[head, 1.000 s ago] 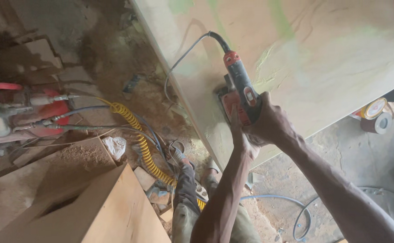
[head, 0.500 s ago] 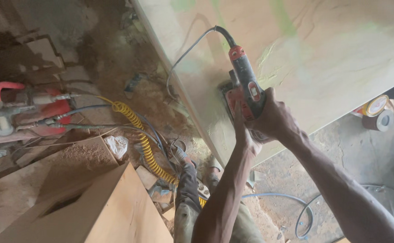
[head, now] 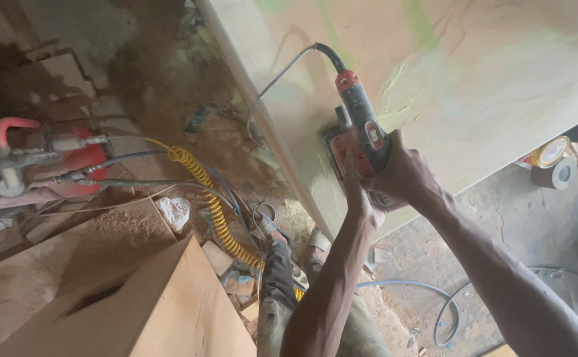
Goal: The person uses an electric sander to smooth the surface of a large wooden board. They move the sander across the board in overlapping passes, covering the entire surface area while standing in a workshop environment.
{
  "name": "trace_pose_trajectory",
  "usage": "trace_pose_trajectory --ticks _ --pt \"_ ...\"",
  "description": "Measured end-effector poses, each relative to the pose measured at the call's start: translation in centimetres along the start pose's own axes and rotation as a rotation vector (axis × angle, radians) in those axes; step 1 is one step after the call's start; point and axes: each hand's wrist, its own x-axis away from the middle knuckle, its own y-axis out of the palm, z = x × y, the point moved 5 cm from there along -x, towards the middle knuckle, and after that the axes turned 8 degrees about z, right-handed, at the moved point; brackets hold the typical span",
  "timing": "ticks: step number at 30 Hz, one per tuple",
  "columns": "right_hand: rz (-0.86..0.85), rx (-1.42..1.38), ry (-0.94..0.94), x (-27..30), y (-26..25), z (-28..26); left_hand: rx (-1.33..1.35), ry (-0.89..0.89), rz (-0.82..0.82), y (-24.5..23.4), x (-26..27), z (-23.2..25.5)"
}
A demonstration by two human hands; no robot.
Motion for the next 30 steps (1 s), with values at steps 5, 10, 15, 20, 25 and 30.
trace_pose_trajectory --ticks 5,10,15,20,25,30 --pt "0.024 -0.080 -0.050 -1.6 -1.6 -1.6 -0.211 0.114 -0.045 0.2 -1.5 1.8" --pt "0.155 -0.137 -0.016 -4.5 -4.5 1.0 -0.794 0.067 -0.040 -9.3 -1.3 -1.4" --pt "0.192 -0.106 -0.100 -7.5 -5.1 0.7 -0.768 0.089 0.260 -20.8 -0.3 -1.9" --pt "0.023 -0.238 -0.139 -5.5 -3.5 -3.8 -0.692 0.122 0.464 -21.4 0.9 -1.7" --pt "-0.011 -0.091 -0.397 -0.6 -0.6 -5.6 -0.918 0.448 0.421 -21.2 0.5 -1.1" --pt "-0.130 -0.114 -0.607 5.2 2.1 -2.2 -1.103 1.039 0.501 -21.4 4.4 0.0"
